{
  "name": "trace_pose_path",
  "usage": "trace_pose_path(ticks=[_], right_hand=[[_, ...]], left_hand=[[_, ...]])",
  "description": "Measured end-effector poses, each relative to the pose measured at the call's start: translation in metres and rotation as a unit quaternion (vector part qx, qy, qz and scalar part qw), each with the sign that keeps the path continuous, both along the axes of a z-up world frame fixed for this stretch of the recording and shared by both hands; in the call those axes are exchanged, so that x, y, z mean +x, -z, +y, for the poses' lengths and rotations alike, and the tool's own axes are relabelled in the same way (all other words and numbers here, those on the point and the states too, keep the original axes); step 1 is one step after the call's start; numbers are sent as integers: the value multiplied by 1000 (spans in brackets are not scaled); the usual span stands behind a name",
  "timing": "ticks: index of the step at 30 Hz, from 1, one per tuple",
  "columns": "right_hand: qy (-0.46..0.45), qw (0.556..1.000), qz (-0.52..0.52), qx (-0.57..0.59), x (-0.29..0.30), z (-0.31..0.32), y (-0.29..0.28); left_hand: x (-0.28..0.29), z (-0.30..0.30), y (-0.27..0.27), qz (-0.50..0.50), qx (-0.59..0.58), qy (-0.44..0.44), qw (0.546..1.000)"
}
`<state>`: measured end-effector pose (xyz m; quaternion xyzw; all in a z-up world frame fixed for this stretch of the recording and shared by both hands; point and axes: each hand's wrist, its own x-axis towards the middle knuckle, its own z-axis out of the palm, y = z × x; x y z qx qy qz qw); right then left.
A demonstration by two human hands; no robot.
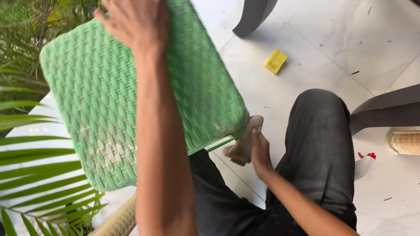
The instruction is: The person is cleaning and wiping plastic stools using a cleaning cloth and a spray bottle.
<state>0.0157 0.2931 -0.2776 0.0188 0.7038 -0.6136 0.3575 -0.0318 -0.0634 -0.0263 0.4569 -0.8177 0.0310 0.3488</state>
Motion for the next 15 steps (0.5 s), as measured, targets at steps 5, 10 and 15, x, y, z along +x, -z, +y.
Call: trace_pose_path(ticks=[5,10,15], right_hand=[[20,986,113,-118,12,-32,-99],[61,950,237,-196,-24,-74,-141],[78,973,90,-196,-10,-52,-49]], left_hand=[[0,-16,-10,-51,86,-94,991],[4,-12,-9,-65,82,-101,989],[6,-11,-9,-59,63,-86,993]])
